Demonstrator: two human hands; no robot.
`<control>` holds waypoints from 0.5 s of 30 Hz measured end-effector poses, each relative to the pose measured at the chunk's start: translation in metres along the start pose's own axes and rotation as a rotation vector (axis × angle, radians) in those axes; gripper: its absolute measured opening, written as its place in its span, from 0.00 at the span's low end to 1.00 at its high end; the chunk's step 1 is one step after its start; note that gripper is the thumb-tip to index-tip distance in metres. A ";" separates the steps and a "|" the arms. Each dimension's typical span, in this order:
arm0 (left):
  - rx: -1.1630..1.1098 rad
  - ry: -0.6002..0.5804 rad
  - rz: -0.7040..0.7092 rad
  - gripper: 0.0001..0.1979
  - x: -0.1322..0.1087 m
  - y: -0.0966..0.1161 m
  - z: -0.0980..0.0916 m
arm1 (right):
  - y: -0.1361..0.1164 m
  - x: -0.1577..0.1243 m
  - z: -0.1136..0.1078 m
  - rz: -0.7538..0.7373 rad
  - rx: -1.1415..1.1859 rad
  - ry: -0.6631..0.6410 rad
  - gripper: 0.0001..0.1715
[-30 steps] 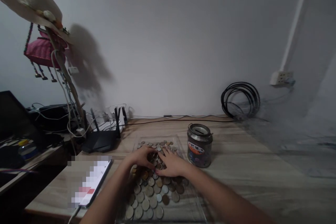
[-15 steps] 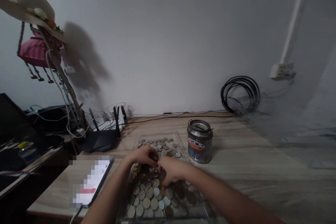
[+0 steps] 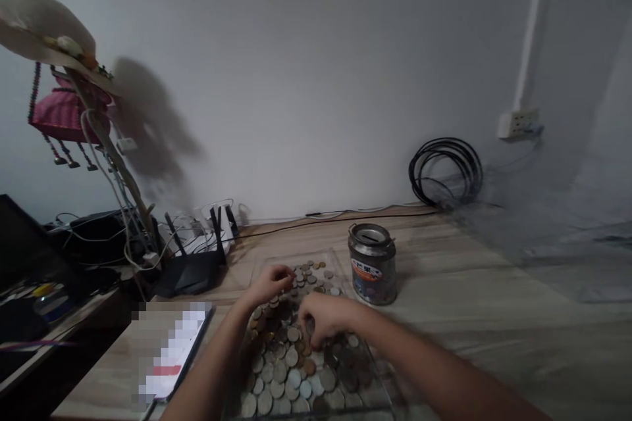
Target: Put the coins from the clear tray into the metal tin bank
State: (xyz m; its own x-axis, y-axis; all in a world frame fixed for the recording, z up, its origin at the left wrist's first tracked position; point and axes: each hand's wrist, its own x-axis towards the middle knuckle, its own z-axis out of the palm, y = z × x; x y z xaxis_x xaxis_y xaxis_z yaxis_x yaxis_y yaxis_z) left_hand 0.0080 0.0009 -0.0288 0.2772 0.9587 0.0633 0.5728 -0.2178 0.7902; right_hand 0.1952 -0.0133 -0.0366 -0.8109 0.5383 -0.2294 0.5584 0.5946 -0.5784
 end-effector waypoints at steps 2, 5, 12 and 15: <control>-0.198 0.039 -0.101 0.19 0.001 0.000 0.001 | 0.009 0.010 -0.004 0.008 0.161 0.135 0.11; -0.409 -0.109 -0.305 0.29 0.002 -0.002 0.002 | 0.014 0.027 -0.010 -0.008 0.425 0.401 0.09; -0.659 -0.506 -0.457 0.38 0.010 -0.011 0.001 | 0.008 0.046 -0.017 0.053 0.716 0.565 0.11; -0.692 -0.471 -0.476 0.32 0.011 -0.013 -0.002 | 0.007 0.046 -0.019 0.025 0.871 0.485 0.12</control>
State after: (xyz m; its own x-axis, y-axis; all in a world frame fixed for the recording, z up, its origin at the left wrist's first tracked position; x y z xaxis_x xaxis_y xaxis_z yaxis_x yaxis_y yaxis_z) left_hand 0.0024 0.0148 -0.0368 0.5008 0.7139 -0.4894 0.1656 0.4759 0.8637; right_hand 0.1649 0.0266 -0.0362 -0.5330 0.8459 -0.0178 0.0937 0.0381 -0.9949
